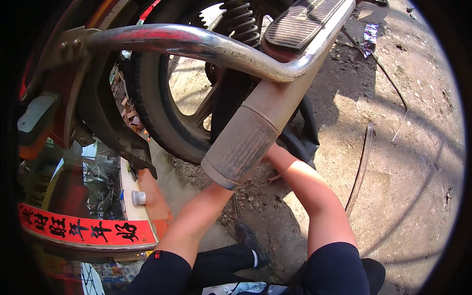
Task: The person uses a tire iron to pry the rear tire off a motorcycle rim. They repeatedly lever the bead away from the rim, rotate the wheel, and work the tire off until the inner tube is removed and held in hand.
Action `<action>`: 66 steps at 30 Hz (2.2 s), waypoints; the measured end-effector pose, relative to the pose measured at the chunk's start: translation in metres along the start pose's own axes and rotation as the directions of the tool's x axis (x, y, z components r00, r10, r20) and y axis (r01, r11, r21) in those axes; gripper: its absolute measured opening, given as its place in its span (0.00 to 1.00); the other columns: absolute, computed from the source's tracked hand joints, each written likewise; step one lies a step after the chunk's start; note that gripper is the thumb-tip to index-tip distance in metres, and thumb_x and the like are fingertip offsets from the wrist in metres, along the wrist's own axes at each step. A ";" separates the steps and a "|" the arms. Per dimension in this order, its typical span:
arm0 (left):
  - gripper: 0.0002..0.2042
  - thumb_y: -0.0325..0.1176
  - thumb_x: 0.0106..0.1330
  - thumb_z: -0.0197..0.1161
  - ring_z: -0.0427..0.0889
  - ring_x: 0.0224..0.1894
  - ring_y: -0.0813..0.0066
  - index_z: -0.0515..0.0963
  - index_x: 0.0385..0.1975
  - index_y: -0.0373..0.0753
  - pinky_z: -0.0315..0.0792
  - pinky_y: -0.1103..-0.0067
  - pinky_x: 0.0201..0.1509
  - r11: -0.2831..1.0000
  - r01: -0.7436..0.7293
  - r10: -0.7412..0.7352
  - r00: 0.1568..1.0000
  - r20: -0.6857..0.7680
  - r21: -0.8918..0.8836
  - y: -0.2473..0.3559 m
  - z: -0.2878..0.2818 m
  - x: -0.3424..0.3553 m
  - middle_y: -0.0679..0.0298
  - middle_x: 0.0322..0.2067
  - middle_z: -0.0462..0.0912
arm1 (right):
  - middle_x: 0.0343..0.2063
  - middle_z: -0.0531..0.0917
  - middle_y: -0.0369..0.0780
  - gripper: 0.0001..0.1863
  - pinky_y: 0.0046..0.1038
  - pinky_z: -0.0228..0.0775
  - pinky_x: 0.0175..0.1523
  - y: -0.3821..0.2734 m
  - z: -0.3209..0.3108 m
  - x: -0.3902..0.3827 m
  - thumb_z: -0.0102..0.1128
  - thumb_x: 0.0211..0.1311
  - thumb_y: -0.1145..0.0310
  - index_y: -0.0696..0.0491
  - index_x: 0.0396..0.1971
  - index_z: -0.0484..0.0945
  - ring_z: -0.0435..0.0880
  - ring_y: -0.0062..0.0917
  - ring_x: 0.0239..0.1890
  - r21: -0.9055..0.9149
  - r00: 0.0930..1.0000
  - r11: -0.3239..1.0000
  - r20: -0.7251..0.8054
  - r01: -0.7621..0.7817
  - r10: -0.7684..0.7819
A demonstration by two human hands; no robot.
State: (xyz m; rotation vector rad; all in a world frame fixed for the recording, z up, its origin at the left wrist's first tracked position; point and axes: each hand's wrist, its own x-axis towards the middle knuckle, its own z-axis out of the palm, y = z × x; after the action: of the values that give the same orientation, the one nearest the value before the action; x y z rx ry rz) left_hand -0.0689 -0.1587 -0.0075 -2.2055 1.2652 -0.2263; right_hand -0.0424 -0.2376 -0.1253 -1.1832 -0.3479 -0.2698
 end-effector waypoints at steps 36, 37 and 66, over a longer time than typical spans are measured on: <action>0.13 0.23 0.50 0.63 0.82 0.39 0.49 0.76 0.37 0.32 0.73 0.62 0.42 0.984 0.159 -0.150 0.983 0.105 -0.080 -0.012 0.009 -0.013 0.45 0.33 0.82 | 0.47 0.82 0.42 0.30 0.35 0.69 0.55 -0.017 -0.014 0.011 0.67 0.45 0.47 0.44 0.50 0.77 0.79 0.39 0.51 -0.609 0.840 0.793 0.413 -0.032 0.351; 0.13 0.24 0.50 0.63 0.82 0.39 0.49 0.77 0.37 0.32 0.74 0.63 0.42 0.985 0.149 -0.141 0.986 0.093 -0.088 -0.012 0.004 -0.014 0.46 0.33 0.82 | 0.47 0.82 0.42 0.27 0.35 0.68 0.56 -0.034 -0.020 0.005 0.66 0.47 0.48 0.45 0.47 0.78 0.78 0.39 0.52 -0.572 0.842 0.817 0.405 -0.072 0.357; 0.13 0.29 0.52 0.61 0.81 0.39 0.50 0.76 0.37 0.32 0.73 0.64 0.45 0.997 0.076 -0.075 0.988 0.137 0.000 -0.021 -0.024 0.001 0.47 0.33 0.82 | 0.52 0.79 0.43 0.26 0.30 0.65 0.59 0.009 0.009 0.038 0.62 0.54 0.64 0.50 0.55 0.73 0.75 0.32 0.56 -0.286 0.778 0.958 0.609 0.033 0.155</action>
State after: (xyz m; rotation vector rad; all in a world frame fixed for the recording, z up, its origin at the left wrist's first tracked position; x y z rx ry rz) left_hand -0.0626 -0.1613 0.0239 -2.2346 1.1102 -0.0993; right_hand -0.0055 -0.2271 -0.1152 -1.5539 -0.8803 0.1586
